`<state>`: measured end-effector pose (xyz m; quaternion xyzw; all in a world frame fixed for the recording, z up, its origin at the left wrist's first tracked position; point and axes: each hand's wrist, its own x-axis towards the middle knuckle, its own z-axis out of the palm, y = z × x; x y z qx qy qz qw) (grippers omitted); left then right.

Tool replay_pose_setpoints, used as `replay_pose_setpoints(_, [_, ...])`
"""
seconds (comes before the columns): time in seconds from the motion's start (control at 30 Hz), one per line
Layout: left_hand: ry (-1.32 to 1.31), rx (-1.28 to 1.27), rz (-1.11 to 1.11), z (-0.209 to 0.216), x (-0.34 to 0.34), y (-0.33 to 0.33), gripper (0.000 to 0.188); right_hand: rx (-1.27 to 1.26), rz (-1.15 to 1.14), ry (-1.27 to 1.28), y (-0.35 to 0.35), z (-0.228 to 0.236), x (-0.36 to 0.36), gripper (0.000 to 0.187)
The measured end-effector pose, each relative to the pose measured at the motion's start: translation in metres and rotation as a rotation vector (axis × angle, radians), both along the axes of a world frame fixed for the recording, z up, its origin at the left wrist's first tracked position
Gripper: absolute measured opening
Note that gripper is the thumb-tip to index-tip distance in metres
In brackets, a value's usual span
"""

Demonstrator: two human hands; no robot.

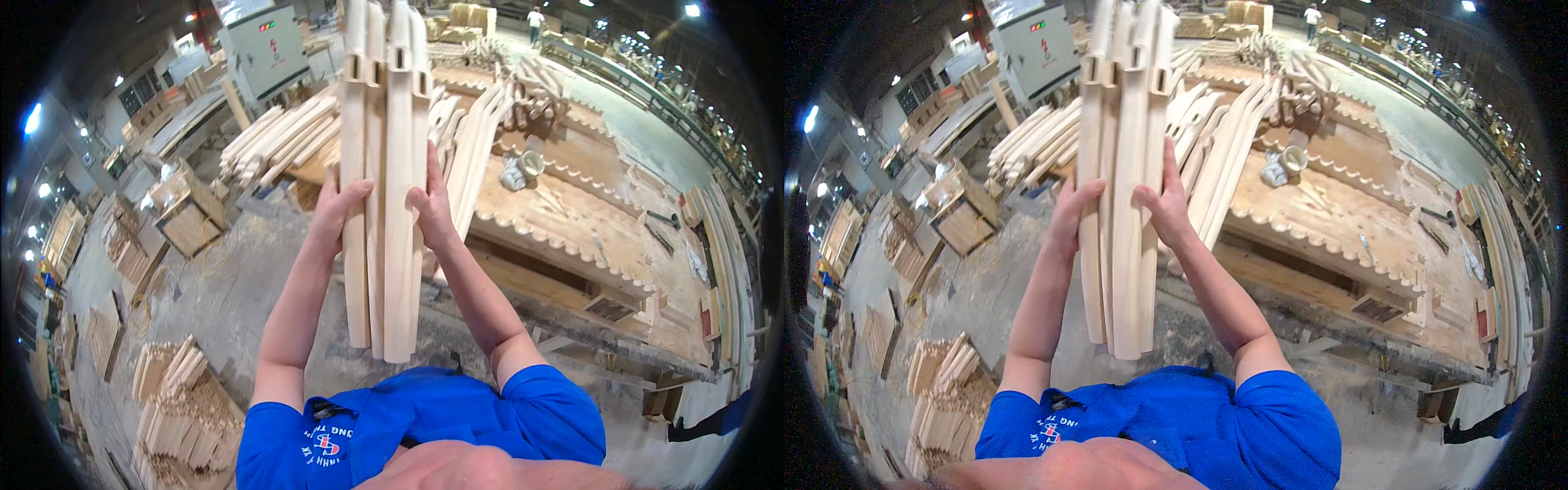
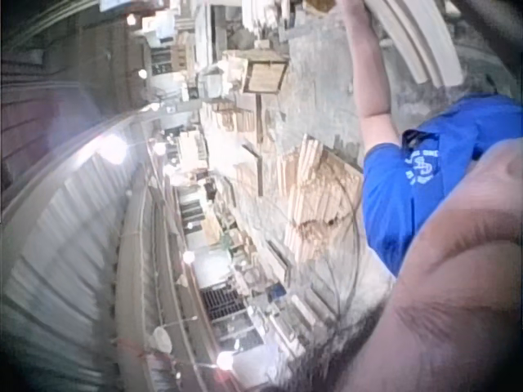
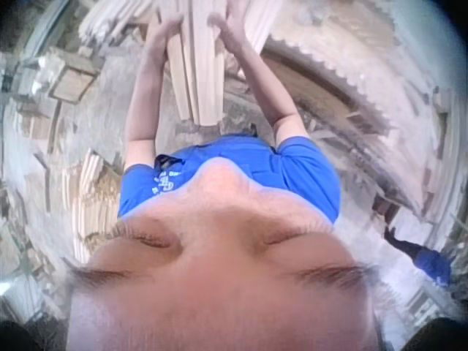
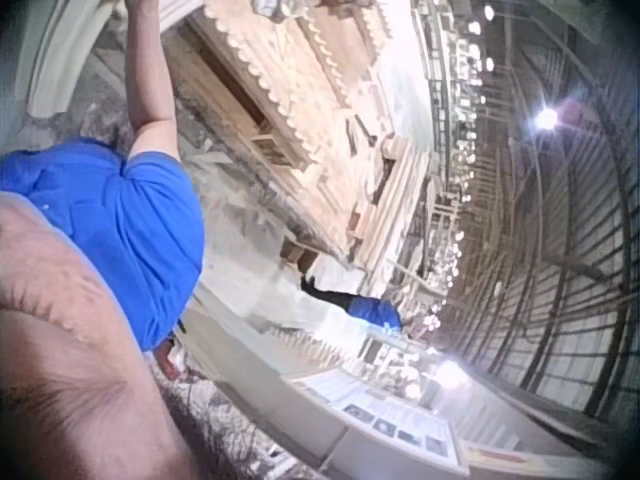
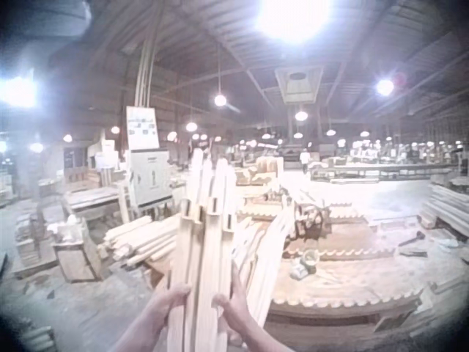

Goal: The person picks up and stacks wooden pieces on a workbench and then on the floor. They handle the pieces by hand, arranging them into neat piles.

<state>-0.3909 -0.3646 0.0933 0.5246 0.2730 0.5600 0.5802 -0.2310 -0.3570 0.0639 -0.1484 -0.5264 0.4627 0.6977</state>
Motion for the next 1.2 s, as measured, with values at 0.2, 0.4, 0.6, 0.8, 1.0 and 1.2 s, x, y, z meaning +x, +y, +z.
replay_pose_setpoints(0.2, [0.100, -0.096, -0.253, 0.005, 0.075, 0.115, 0.052, -0.174, -0.192, 0.038, 0.075, -0.006, 0.069, 0.089])
replay_pose_setpoints(0.4, [0.512, -0.038, -0.123, -0.004, 0.108, 0.201, 0.047, -0.191, -0.490, -1.025, 0.177, -0.027, 0.147, 0.096])
replay_pose_setpoints(0.6, [1.093, 0.104, -0.218, 0.011, 0.109, 0.232, 0.069, -0.222, -0.655, -0.978, 0.212, -0.083, 0.149, 0.089])
replay_pose_setpoints(0.8, [0.947, 0.311, -0.093, -0.027, 0.094, 0.232, 0.091, -0.127, -0.605, -0.550, 0.224, -0.103, 0.129, 0.047])
replay_pose_setpoints(1.0, [0.892, 0.251, -0.171, -0.034, 0.055, 0.187, 0.086, -0.075, -0.442, -0.736, 0.218, -0.109, 0.162, 0.047])
replay_pose_setpoints(1.2, [0.833, 0.236, -0.252, -0.049, -0.014, 0.099, 0.087, 0.038, -0.556, -0.848, 0.151, -0.055, 0.133, 0.042])
